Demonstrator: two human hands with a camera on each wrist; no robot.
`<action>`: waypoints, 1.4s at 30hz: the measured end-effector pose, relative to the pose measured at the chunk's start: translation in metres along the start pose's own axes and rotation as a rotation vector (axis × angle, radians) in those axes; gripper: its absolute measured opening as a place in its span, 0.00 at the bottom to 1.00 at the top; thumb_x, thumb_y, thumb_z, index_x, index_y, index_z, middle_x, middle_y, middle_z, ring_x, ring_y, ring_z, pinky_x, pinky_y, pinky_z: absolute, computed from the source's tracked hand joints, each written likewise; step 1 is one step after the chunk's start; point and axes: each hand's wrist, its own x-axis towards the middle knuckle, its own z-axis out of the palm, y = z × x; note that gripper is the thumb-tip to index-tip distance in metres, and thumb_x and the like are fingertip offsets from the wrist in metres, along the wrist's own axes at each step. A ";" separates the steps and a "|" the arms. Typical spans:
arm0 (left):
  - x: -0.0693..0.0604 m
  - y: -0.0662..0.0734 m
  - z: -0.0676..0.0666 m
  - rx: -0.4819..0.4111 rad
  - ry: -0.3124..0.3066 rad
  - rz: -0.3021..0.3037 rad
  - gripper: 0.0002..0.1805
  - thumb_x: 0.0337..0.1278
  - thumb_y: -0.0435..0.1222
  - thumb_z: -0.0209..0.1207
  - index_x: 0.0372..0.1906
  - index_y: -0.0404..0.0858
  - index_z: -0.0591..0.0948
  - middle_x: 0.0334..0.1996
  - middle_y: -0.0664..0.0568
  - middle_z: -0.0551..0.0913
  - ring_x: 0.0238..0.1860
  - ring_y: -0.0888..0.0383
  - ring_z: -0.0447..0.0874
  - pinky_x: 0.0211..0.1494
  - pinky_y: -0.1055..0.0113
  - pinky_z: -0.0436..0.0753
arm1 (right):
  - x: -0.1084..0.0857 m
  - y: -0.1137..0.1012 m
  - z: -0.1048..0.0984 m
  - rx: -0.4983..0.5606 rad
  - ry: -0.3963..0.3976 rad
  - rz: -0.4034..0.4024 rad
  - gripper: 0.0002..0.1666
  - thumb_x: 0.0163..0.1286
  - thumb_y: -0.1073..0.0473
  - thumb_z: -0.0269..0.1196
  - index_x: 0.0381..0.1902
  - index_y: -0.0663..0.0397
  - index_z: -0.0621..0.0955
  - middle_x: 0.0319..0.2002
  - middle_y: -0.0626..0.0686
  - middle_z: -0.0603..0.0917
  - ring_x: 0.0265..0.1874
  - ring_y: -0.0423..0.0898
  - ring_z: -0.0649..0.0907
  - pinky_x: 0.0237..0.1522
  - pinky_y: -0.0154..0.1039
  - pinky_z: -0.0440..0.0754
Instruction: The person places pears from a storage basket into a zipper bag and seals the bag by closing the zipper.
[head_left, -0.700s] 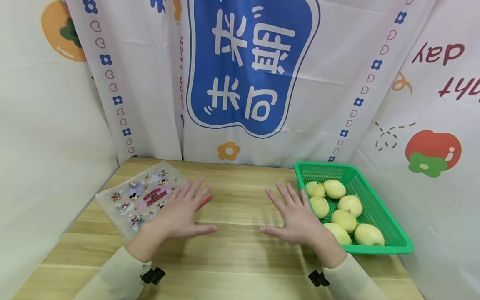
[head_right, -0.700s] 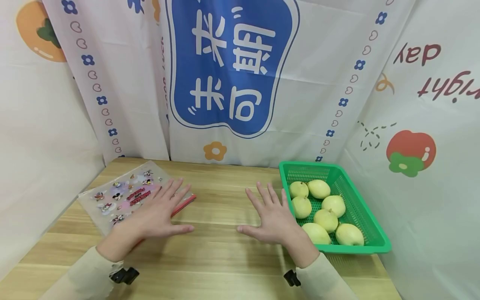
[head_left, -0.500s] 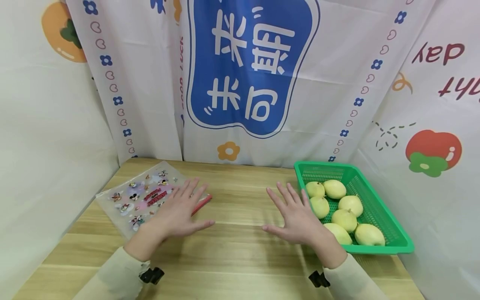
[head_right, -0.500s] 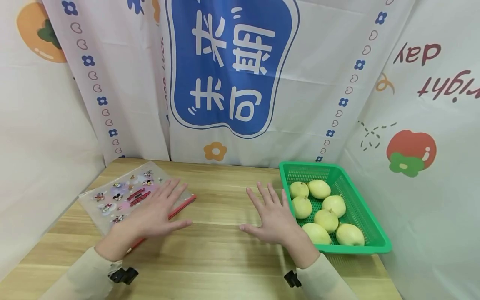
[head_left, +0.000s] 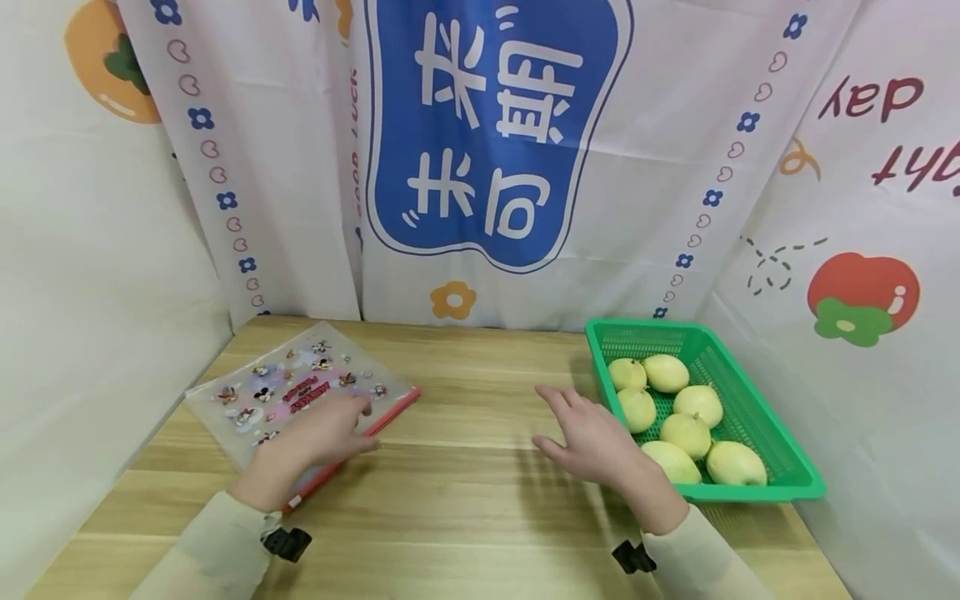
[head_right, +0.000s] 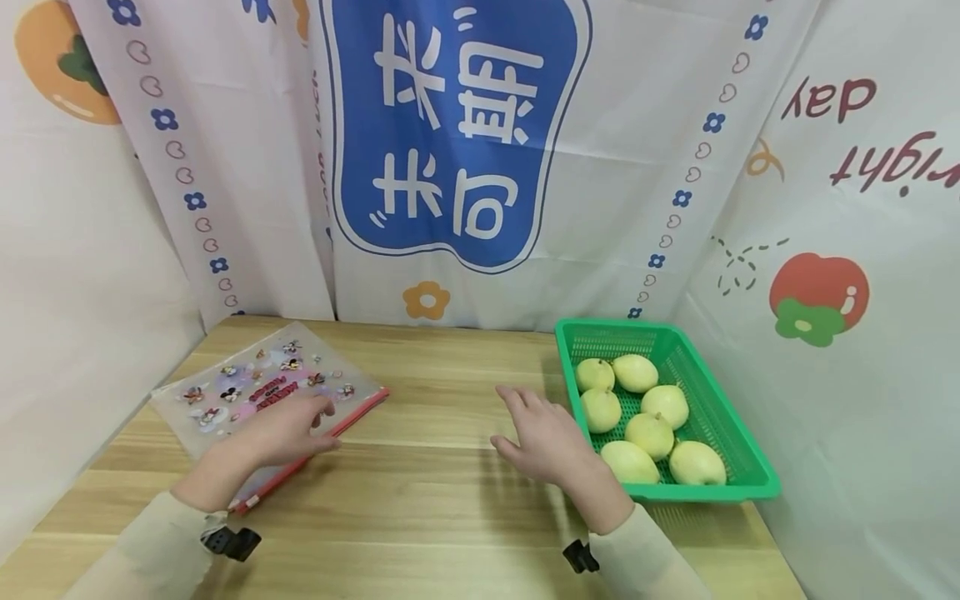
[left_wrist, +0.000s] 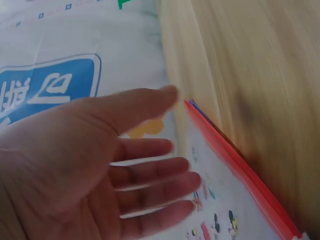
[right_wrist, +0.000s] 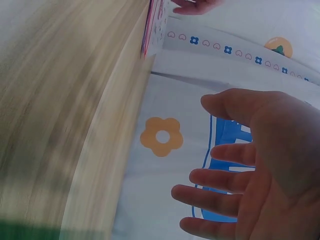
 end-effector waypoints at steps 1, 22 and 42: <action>0.000 -0.003 0.000 -0.013 -0.032 -0.027 0.27 0.63 0.48 0.77 0.55 0.33 0.84 0.50 0.42 0.89 0.51 0.45 0.88 0.55 0.44 0.90 | 0.000 0.000 0.000 -0.002 -0.003 -0.001 0.43 0.79 0.43 0.69 0.82 0.54 0.69 0.71 0.63 0.82 0.58 0.63 0.89 0.61 0.61 0.89; -0.005 -0.024 0.002 -0.079 -0.171 -0.082 0.09 0.69 0.34 0.70 0.37 0.39 0.79 0.31 0.52 0.80 0.33 0.55 0.76 0.35 0.61 0.77 | -0.001 -0.002 0.000 -0.001 -0.017 0.000 0.43 0.79 0.44 0.68 0.82 0.55 0.69 0.71 0.63 0.82 0.53 0.64 0.90 0.57 0.61 0.90; 0.003 -0.021 0.005 -0.020 0.015 -0.111 0.10 0.79 0.40 0.60 0.36 0.40 0.79 0.32 0.50 0.82 0.32 0.53 0.80 0.35 0.51 0.81 | -0.002 0.001 0.003 -0.022 -0.006 -0.003 0.43 0.79 0.44 0.68 0.82 0.56 0.69 0.70 0.64 0.82 0.56 0.64 0.90 0.57 0.61 0.90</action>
